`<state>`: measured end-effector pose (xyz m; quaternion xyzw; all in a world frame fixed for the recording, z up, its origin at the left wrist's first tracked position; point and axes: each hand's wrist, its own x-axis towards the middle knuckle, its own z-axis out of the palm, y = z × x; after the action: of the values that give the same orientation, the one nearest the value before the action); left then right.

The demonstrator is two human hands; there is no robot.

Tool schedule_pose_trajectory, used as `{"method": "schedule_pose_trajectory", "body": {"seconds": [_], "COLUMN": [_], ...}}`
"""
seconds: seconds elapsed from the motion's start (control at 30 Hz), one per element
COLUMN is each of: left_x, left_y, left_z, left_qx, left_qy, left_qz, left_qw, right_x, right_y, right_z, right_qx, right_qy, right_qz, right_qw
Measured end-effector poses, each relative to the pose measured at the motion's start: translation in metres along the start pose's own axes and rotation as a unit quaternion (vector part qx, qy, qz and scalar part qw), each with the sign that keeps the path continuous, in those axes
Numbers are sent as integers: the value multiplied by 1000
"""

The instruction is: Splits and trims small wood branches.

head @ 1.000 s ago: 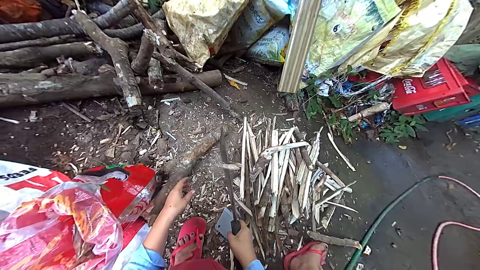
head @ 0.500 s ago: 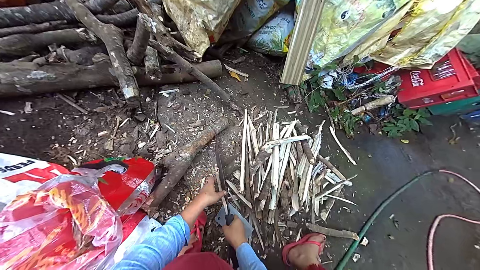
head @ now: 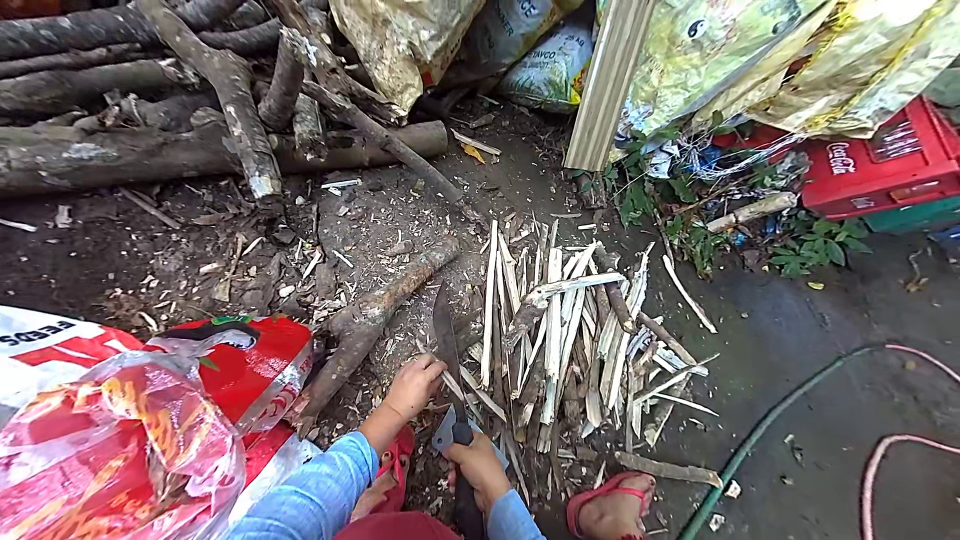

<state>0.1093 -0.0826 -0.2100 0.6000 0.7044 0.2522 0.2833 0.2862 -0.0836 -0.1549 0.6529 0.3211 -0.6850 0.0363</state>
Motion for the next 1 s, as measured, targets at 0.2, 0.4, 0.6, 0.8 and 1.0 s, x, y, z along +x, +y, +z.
{"method": "schedule_pose_trajectory", "body": {"seconds": [0.2,0.4,0.6,0.8,1.0], "left_x": [31,47,49,49,50], "left_y": [-8,-14,-13,-14,-9], "left_z": [-35,-52,-60,-60,-62], "left_qx": [-58,-77,-80,-78,-50], "left_qy": [111,109,104,98,101], "left_qz": [-41,-78,-97,-94,-60], "left_qw": [991,988,987,988,992], "right_x": [-5,-28,-53,-50,-53], "right_y": [22,16,-3,-4,-4], "right_z": [-10,-12,-5,-6,-11], "right_qx": [-59,-118,-197,-232,-219], "right_qy": [46,79,88,84,71], "right_qz": [-124,-229,-257,-235,-232], "right_qw": [989,963,942,940,945]}}
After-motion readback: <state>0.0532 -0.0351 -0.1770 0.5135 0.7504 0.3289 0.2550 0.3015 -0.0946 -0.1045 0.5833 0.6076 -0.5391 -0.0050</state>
